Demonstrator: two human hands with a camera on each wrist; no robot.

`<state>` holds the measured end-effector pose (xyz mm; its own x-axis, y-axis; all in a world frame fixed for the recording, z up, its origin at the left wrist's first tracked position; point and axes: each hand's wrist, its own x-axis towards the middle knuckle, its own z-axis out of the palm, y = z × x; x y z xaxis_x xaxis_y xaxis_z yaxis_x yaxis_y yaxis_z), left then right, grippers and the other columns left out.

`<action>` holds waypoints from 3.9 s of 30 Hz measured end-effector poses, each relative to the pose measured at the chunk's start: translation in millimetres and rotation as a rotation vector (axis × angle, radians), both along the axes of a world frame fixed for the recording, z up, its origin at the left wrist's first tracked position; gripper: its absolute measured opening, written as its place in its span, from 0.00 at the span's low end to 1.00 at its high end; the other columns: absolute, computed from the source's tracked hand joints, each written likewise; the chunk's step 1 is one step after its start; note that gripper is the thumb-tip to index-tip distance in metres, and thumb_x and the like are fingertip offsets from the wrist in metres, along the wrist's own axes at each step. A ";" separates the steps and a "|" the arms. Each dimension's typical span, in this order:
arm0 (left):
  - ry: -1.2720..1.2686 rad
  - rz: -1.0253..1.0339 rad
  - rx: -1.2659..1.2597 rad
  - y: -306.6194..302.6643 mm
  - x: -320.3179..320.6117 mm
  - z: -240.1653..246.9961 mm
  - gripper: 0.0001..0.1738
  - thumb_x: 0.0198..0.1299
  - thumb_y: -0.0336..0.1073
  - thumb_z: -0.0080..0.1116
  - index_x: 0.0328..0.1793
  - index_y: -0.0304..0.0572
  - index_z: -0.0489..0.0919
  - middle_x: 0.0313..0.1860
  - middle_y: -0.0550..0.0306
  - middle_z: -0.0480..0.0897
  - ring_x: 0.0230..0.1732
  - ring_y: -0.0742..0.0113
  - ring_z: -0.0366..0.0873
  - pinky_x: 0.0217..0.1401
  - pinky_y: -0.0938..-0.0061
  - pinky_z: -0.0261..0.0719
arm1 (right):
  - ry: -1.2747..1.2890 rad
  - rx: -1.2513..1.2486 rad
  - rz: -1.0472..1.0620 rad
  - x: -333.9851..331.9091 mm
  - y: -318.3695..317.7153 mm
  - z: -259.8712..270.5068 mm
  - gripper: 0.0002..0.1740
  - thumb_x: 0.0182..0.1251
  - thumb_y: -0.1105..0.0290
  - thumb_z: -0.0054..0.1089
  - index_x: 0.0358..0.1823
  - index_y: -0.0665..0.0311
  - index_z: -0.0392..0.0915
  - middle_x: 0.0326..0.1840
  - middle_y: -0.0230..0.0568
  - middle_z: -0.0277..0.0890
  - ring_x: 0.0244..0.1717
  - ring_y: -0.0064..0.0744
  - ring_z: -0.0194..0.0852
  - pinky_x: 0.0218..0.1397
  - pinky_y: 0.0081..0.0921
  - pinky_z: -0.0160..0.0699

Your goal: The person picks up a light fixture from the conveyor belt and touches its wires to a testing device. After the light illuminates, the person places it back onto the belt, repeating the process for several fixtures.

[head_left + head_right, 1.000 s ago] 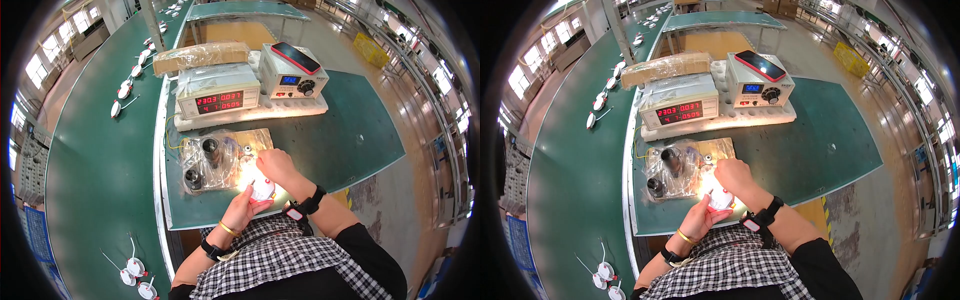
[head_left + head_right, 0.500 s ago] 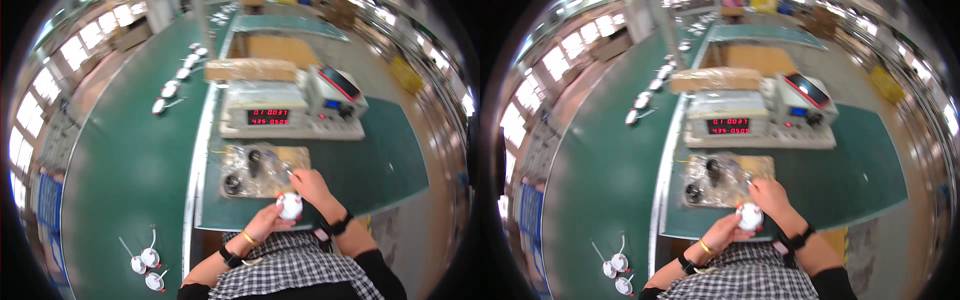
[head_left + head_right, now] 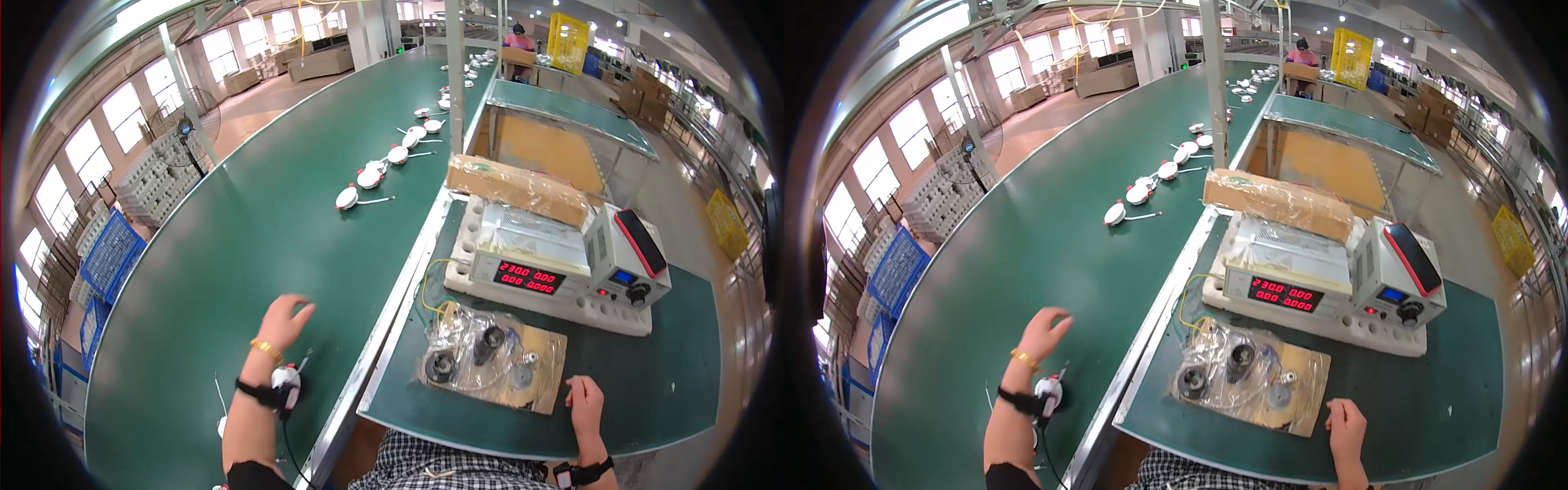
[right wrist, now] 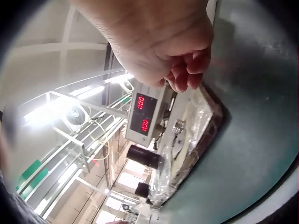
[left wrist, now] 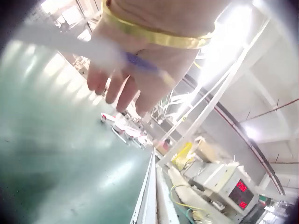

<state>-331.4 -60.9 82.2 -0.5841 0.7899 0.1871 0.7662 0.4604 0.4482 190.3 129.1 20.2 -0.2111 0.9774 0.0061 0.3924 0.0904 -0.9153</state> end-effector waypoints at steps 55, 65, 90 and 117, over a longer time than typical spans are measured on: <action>-0.651 -0.662 0.407 89.8 308.9 27.1 0.12 0.57 0.30 0.63 0.48 0.39 0.81 0.34 0.55 0.83 0.34 0.70 0.80 0.38 0.78 0.77 | 0.202 0.139 0.339 -39.7 -76.6 75.4 0.06 0.67 0.73 0.53 0.37 0.70 0.75 0.24 0.37 0.72 0.21 0.23 0.75 0.23 0.20 0.71; -1.293 -0.563 0.344 69.4 321.3 -29.4 0.14 0.67 0.35 0.55 0.55 0.35 0.75 0.46 0.61 0.79 0.44 0.77 0.75 0.46 0.81 0.75 | 0.437 0.271 0.133 -39.4 -65.8 79.7 0.09 0.74 0.73 0.44 0.44 0.71 0.73 0.23 0.35 0.73 0.19 0.13 0.67 0.25 0.12 0.69; -1.829 -0.664 -0.114 62.0 351.0 -78.8 0.23 0.68 0.36 0.52 0.64 0.33 0.65 0.57 0.53 0.75 0.56 0.67 0.76 0.57 0.73 0.80 | -0.182 0.308 0.121 -39.9 -29.4 34.5 0.11 0.65 0.68 0.54 0.30 0.70 0.76 0.23 0.49 0.74 0.22 0.43 0.73 0.28 0.35 0.72; -2.319 -0.470 -0.076 70.2 345.6 -82.2 0.22 0.71 0.37 0.44 0.62 0.21 0.66 0.62 0.40 0.72 0.60 0.51 0.74 0.67 0.66 0.73 | -0.792 0.240 0.230 -66.6 0.9 24.0 0.13 0.55 0.65 0.53 0.28 0.67 0.83 0.28 0.55 0.80 0.33 0.53 0.81 0.39 0.45 0.79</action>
<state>14.2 9.3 0.0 0.4429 0.8512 -0.2817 -0.7598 0.5231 0.3861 123.6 130.1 44.2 -0.4328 0.9011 -0.0255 0.8560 0.4020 -0.3249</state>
